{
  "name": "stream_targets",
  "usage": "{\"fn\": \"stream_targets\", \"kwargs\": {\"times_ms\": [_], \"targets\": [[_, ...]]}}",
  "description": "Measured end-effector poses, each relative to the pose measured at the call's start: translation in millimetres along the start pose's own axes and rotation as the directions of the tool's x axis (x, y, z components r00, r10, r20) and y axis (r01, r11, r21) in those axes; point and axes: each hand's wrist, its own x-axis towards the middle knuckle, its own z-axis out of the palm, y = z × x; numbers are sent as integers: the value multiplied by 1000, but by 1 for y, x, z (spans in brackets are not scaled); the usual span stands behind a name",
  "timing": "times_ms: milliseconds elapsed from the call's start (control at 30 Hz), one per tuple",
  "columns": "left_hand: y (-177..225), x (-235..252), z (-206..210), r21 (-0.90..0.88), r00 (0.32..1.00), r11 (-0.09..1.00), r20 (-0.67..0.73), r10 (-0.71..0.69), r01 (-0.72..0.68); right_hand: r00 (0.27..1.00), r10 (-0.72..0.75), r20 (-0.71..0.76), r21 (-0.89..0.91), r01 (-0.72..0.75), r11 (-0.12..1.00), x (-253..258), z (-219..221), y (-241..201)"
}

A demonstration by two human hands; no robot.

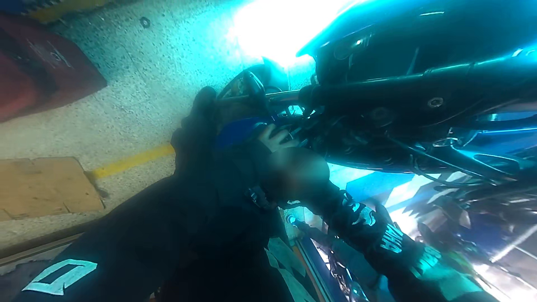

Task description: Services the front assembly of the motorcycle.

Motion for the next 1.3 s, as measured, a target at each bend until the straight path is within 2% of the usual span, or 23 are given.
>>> {"fn": "stream_targets", "kwargs": {"times_ms": [133, 233, 400, 467, 500, 567, 667, 733, 833, 967, 1033, 1133, 1233, 1300], "targets": [[2, 2, -2, -6, 999, 1000, 29, -14, 14, 992, -90, 90, 144, 76, 987, 3, -5, 17], [1, 0, 6, -45, 1000, 999, -20, -13, 12, 984, -157, 89, 186, 139, 973, 5, -4, 26], [-5, -1, 13, -42, 998, 999, -53, 32, -34, 997, 14, 81, 140, -25, 990, 1, -9, 10], [-9, -3, 26, -54, 984, 996, -170, 58, -68, 999, 32, 32, 84, -34, 996, 1, -3, 6], [-10, -2, 34, -54, 966, 995, -251, 65, -81, 998, 41, 41, 57, -43, 997, 2, -3, 4], [-9, -2, 38, -67, 952, 995, -302, 54, -77, 990, 80, 118, 9, -82, 997, 7, -7, -2], [-9, -5, 29, -107, 974, 992, -223, 37, -62, 990, 86, 114, -90, -76, 993, 13, -9, -8], [-9, -6, 27, -99, 974, 993, -223, 38, -61, 984, 62, 165, -105, -45, 993, 17, -15, -8], [-8, -8, 26, -78, 971, 995, -234, 36, -56, 980, -92, 174, 8, 92, 996, 19, -15, 6], [-4, -8, 20, -37, 985, 999, -173, 16, -22, 954, -290, 74, 91, 283, 955, 19, -4, 28], [-5, -8, 20, -22, 985, 1000, -174, 17, -21, 947, -321, 23, 101, 317, 943, 20, -2, 31], [-2, -7, 13, -9, 997, 1000, -83, -1, 0, 943, -330, -47, 151, 333, 931, 17, 4, 34], [-2, -5, 17, 4, 991, 1000, -137, 4, -3, 942, -328, -70, 204, 335, 920, 17, 3, 35], [-3, -4, 17, 0, 992, 1000, -125, 3, -3, 938, -334, -94, 224, 347, 911, 17, 5, 36]]}}
